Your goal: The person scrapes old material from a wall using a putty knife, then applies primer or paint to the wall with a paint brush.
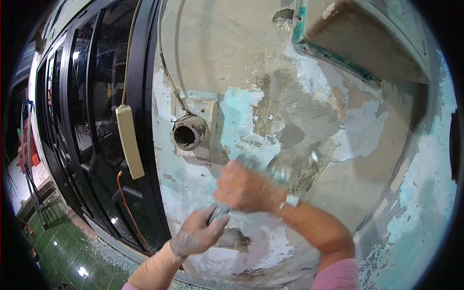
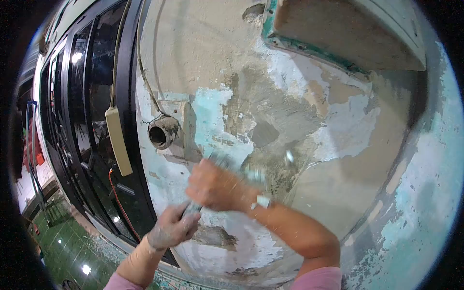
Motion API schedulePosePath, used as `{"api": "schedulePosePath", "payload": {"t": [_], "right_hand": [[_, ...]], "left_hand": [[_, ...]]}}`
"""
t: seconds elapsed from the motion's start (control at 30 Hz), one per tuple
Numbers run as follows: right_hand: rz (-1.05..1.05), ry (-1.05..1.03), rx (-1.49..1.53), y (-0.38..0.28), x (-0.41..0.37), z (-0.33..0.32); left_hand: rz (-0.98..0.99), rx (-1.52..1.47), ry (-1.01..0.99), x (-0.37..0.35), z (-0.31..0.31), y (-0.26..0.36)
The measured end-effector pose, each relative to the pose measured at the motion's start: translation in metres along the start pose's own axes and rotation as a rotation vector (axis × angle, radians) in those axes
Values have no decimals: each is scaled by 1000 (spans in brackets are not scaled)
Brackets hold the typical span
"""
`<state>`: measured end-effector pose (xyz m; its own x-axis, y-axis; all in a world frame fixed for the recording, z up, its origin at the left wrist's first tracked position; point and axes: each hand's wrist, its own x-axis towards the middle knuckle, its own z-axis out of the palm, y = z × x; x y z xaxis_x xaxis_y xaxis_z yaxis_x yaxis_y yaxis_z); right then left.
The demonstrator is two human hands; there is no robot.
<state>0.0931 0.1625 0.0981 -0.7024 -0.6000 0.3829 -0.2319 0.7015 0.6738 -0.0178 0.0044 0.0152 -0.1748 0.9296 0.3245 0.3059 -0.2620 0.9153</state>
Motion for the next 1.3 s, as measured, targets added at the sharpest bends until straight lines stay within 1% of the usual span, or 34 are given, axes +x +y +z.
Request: {"api": "schedulePosePath", "payload": {"t": [0.03,0.13,0.23,0.27,0.37,0.5,0.57,0.6,0.7,0.73,0.77,0.8,0.83,0.9,0.93,0.97,1.0,1.07,1.1,1.13,1.17,1.2,1.23,1.27,1.3], "right_hand": [[1,4,49,-10,-1,14],[-24,38,50,-29,-4,31],[-18,49,88,-24,-2,15],[-12,21,51,-24,-2,18],[26,-30,-33,-28,0,34],[70,-35,-45,-33,4,40],[75,-29,-53,-37,1,39],[71,-17,-64,-36,0,39],[98,51,-91,-25,-10,26],[115,56,-104,-21,-13,15],[134,58,-119,-18,-16,8],[129,129,-81,-20,-14,16],[115,116,-64,-27,-10,26],[78,100,-42,-40,-2,43],[56,153,-38,-37,-3,45],[70,143,-36,-30,-8,38],[87,134,-42,-20,-16,25],[147,76,-51,-11,-27,-5],[143,84,-57,-11,-24,-3],[148,98,-74,-11,-23,-1],[154,109,-91,-11,-24,-1],[125,130,-86,-17,-19,15],[121,122,-14,-26,-10,29],[117,91,-17,-30,-4,38],[116,55,-7,-36,-2,42]], "left_hand": [[-66,-37,-1,-10,-1,-11],[-136,-122,-21,-25,2,-26],[-173,-121,-54,-26,-3,-6],[-113,-18,-58,-24,-7,-10],[-12,67,-29,-9,-15,-45],[-1,36,-43,-10,-23,-49],[1,122,-48,-14,-27,-47],[-20,62,-75,-12,-26,-48],[102,202,-47,4,-15,-19],[113,161,-76,8,-10,-10],[99,159,-47,8,-10,-13],[75,157,-33,2,-10,-21],[56,151,-13,-5,-10,-29],[-52,114,-15,-17,-15,-29],[-107,89,-26,-18,-17,-29],[-151,63,-40,-16,-17,-28],[-12,120,-29,-8,-8,-17],[83,184,-73,14,5,3],[137,224,-96,21,4,9],[117,195,-86,19,3,10],[57,177,-74,12,-2,6],[-2,155,-59,-1,-10,-4],[-55,141,-46,-10,-17,-12],[-128,54,-11,-16,-20,-19],[-128,83,-17,-18,-19,-18]]}}
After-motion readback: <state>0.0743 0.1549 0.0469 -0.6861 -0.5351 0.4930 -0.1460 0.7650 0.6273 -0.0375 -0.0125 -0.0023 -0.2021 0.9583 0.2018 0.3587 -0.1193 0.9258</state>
